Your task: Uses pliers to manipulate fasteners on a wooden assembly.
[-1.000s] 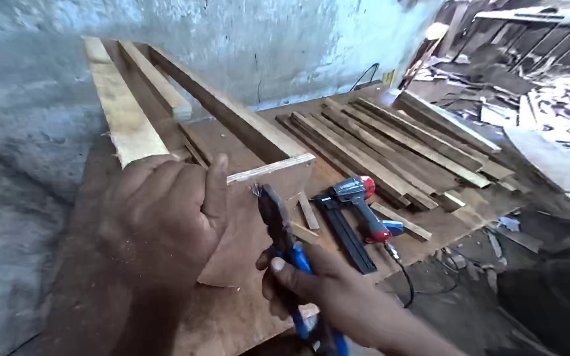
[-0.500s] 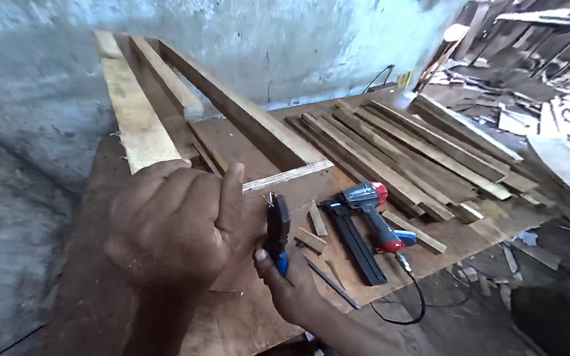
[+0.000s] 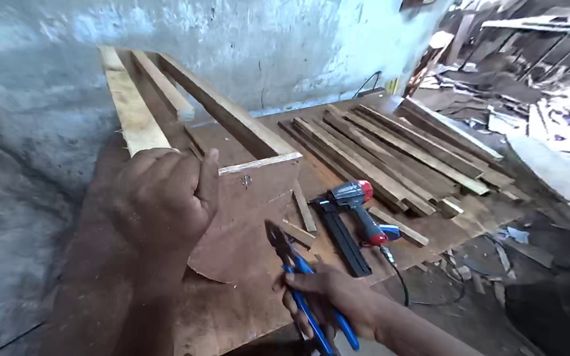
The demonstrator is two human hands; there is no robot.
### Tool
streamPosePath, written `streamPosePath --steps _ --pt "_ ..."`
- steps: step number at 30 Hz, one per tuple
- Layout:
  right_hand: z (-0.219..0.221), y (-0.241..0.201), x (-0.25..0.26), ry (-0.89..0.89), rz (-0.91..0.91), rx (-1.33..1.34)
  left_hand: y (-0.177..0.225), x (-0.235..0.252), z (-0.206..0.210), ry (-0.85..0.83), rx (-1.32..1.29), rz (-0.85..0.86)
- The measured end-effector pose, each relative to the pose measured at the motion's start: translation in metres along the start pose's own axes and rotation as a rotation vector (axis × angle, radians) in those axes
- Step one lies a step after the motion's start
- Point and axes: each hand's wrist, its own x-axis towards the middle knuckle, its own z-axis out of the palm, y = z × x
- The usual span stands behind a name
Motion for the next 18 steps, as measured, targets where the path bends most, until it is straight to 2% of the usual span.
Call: streamPosePath --steps 2,4,5,8,10,12,15,18 --pt "-0.012 0.033 -0.011 0.103 0.22 0.126 -0.001 0.001 0.001 0.0 -0.001 -0.006" --pt "-0.022 0.046 -0.018 0.147 0.337 0.158 0.0 0.001 0.001 0.002 0.003 -0.016" --pt "-0.026 0.043 -0.023 0.114 0.309 0.127 0.0 0.0 0.001 -0.001 0.002 -0.025" --pt "-0.033 0.006 -0.034 -0.075 -0.051 -0.023 0.0 -0.001 0.003 0.005 0.005 -0.036" --pt "-0.042 -0.026 -0.037 -0.208 -0.196 -0.053 -0.002 -0.001 0.005 0.028 0.01 -0.027" --pt "-0.05 -0.059 -0.044 -0.267 -0.193 -0.144 -0.001 -0.001 0.004 0.024 0.008 -0.029" --pt "-0.057 -0.1 -0.048 -0.187 -0.134 -0.417 -0.002 -0.002 0.005 0.039 -0.001 -0.02" --pt "-0.067 -0.13 -0.041 -0.11 -0.207 -0.772 -0.002 -0.001 0.004 0.026 -0.006 -0.022"
